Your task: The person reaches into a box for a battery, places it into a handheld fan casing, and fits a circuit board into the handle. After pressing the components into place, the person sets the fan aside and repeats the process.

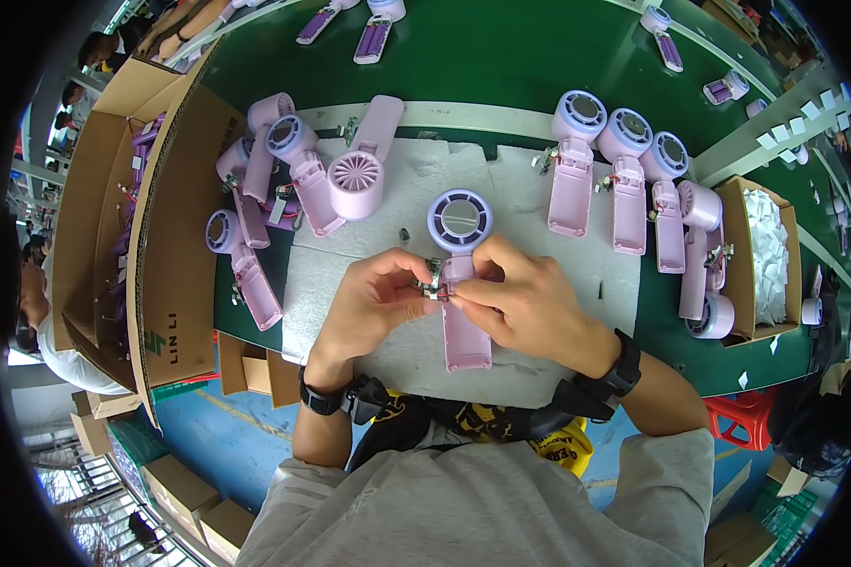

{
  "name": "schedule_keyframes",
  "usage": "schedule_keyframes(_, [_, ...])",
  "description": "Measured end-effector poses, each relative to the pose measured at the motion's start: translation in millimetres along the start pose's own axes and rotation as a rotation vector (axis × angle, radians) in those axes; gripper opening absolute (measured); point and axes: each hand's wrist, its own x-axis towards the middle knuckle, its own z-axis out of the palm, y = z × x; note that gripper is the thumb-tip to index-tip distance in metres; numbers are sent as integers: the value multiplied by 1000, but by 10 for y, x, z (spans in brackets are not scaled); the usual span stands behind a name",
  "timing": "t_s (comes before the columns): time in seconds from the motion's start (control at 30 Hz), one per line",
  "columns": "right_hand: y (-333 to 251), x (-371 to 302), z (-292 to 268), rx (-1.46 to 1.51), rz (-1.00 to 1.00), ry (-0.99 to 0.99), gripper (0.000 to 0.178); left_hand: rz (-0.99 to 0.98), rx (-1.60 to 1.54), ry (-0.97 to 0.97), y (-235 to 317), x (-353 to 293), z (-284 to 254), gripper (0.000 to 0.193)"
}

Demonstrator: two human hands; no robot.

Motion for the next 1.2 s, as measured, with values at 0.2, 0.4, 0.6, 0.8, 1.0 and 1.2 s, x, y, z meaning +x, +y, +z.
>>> schedule_keyframes(0.2, [-11,-2,20,-15,-2,3,13,-15,1,-2,-10,4,7,29])
schedule_keyframes(0.4, [-12,-4,-12,-13,15,-21,11,1,1,-10,-10,6,-2,30])
schedule_keyframes(0.6, [0,-1,8,-12,-19,16,11,-11,-17,10,43,6,20,34])
schedule_keyframes(0.8, [-28,-12,13,-35,19,35,13,26,7,37,40,3,34,35])
schedule_keyframes(1.0, [-14,-38,43,-70,9,25,13,37,-14,68,-19,7,36,32])
schedule_keyframes(1.2, [3,24,39,-94,-112,66,12,85,129,88,77,18,87,37])
